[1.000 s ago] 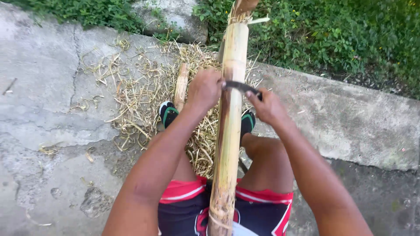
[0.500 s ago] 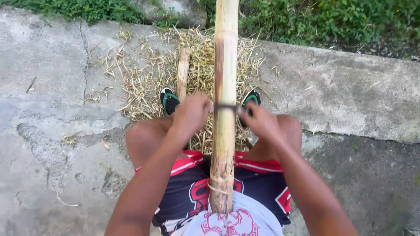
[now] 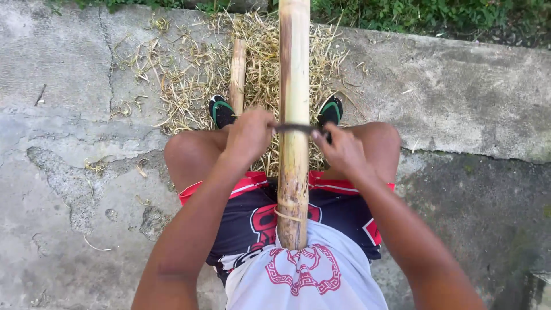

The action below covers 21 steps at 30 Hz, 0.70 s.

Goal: The recorder is stripping the outer layer and knots from a bamboo pole using a curved blade.

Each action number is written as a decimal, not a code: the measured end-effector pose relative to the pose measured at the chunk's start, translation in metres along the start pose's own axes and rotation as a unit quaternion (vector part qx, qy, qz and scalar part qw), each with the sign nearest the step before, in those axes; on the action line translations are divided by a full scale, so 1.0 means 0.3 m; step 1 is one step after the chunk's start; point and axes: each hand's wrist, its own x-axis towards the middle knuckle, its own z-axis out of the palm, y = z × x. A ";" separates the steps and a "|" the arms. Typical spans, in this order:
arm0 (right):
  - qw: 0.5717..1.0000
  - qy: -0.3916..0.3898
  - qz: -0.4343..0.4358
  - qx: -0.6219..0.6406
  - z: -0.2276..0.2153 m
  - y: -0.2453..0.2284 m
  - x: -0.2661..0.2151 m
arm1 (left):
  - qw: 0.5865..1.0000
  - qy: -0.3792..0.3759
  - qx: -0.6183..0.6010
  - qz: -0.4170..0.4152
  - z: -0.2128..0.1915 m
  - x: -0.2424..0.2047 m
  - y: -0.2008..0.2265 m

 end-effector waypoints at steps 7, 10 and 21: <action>0.991 -0.129 0.019 0.001 -0.016 0.018 -0.343 | 0.938 -0.297 -0.177 -0.025 0.001 -0.270 -0.005; 0.940 -0.275 0.022 0.202 0.076 0.214 -0.373 | 0.891 -0.283 -0.354 -0.028 0.115 -0.191 -0.103; 0.689 0.003 0.029 0.725 0.113 0.352 -0.384 | 0.862 0.002 -0.396 -0.317 0.132 0.064 0.226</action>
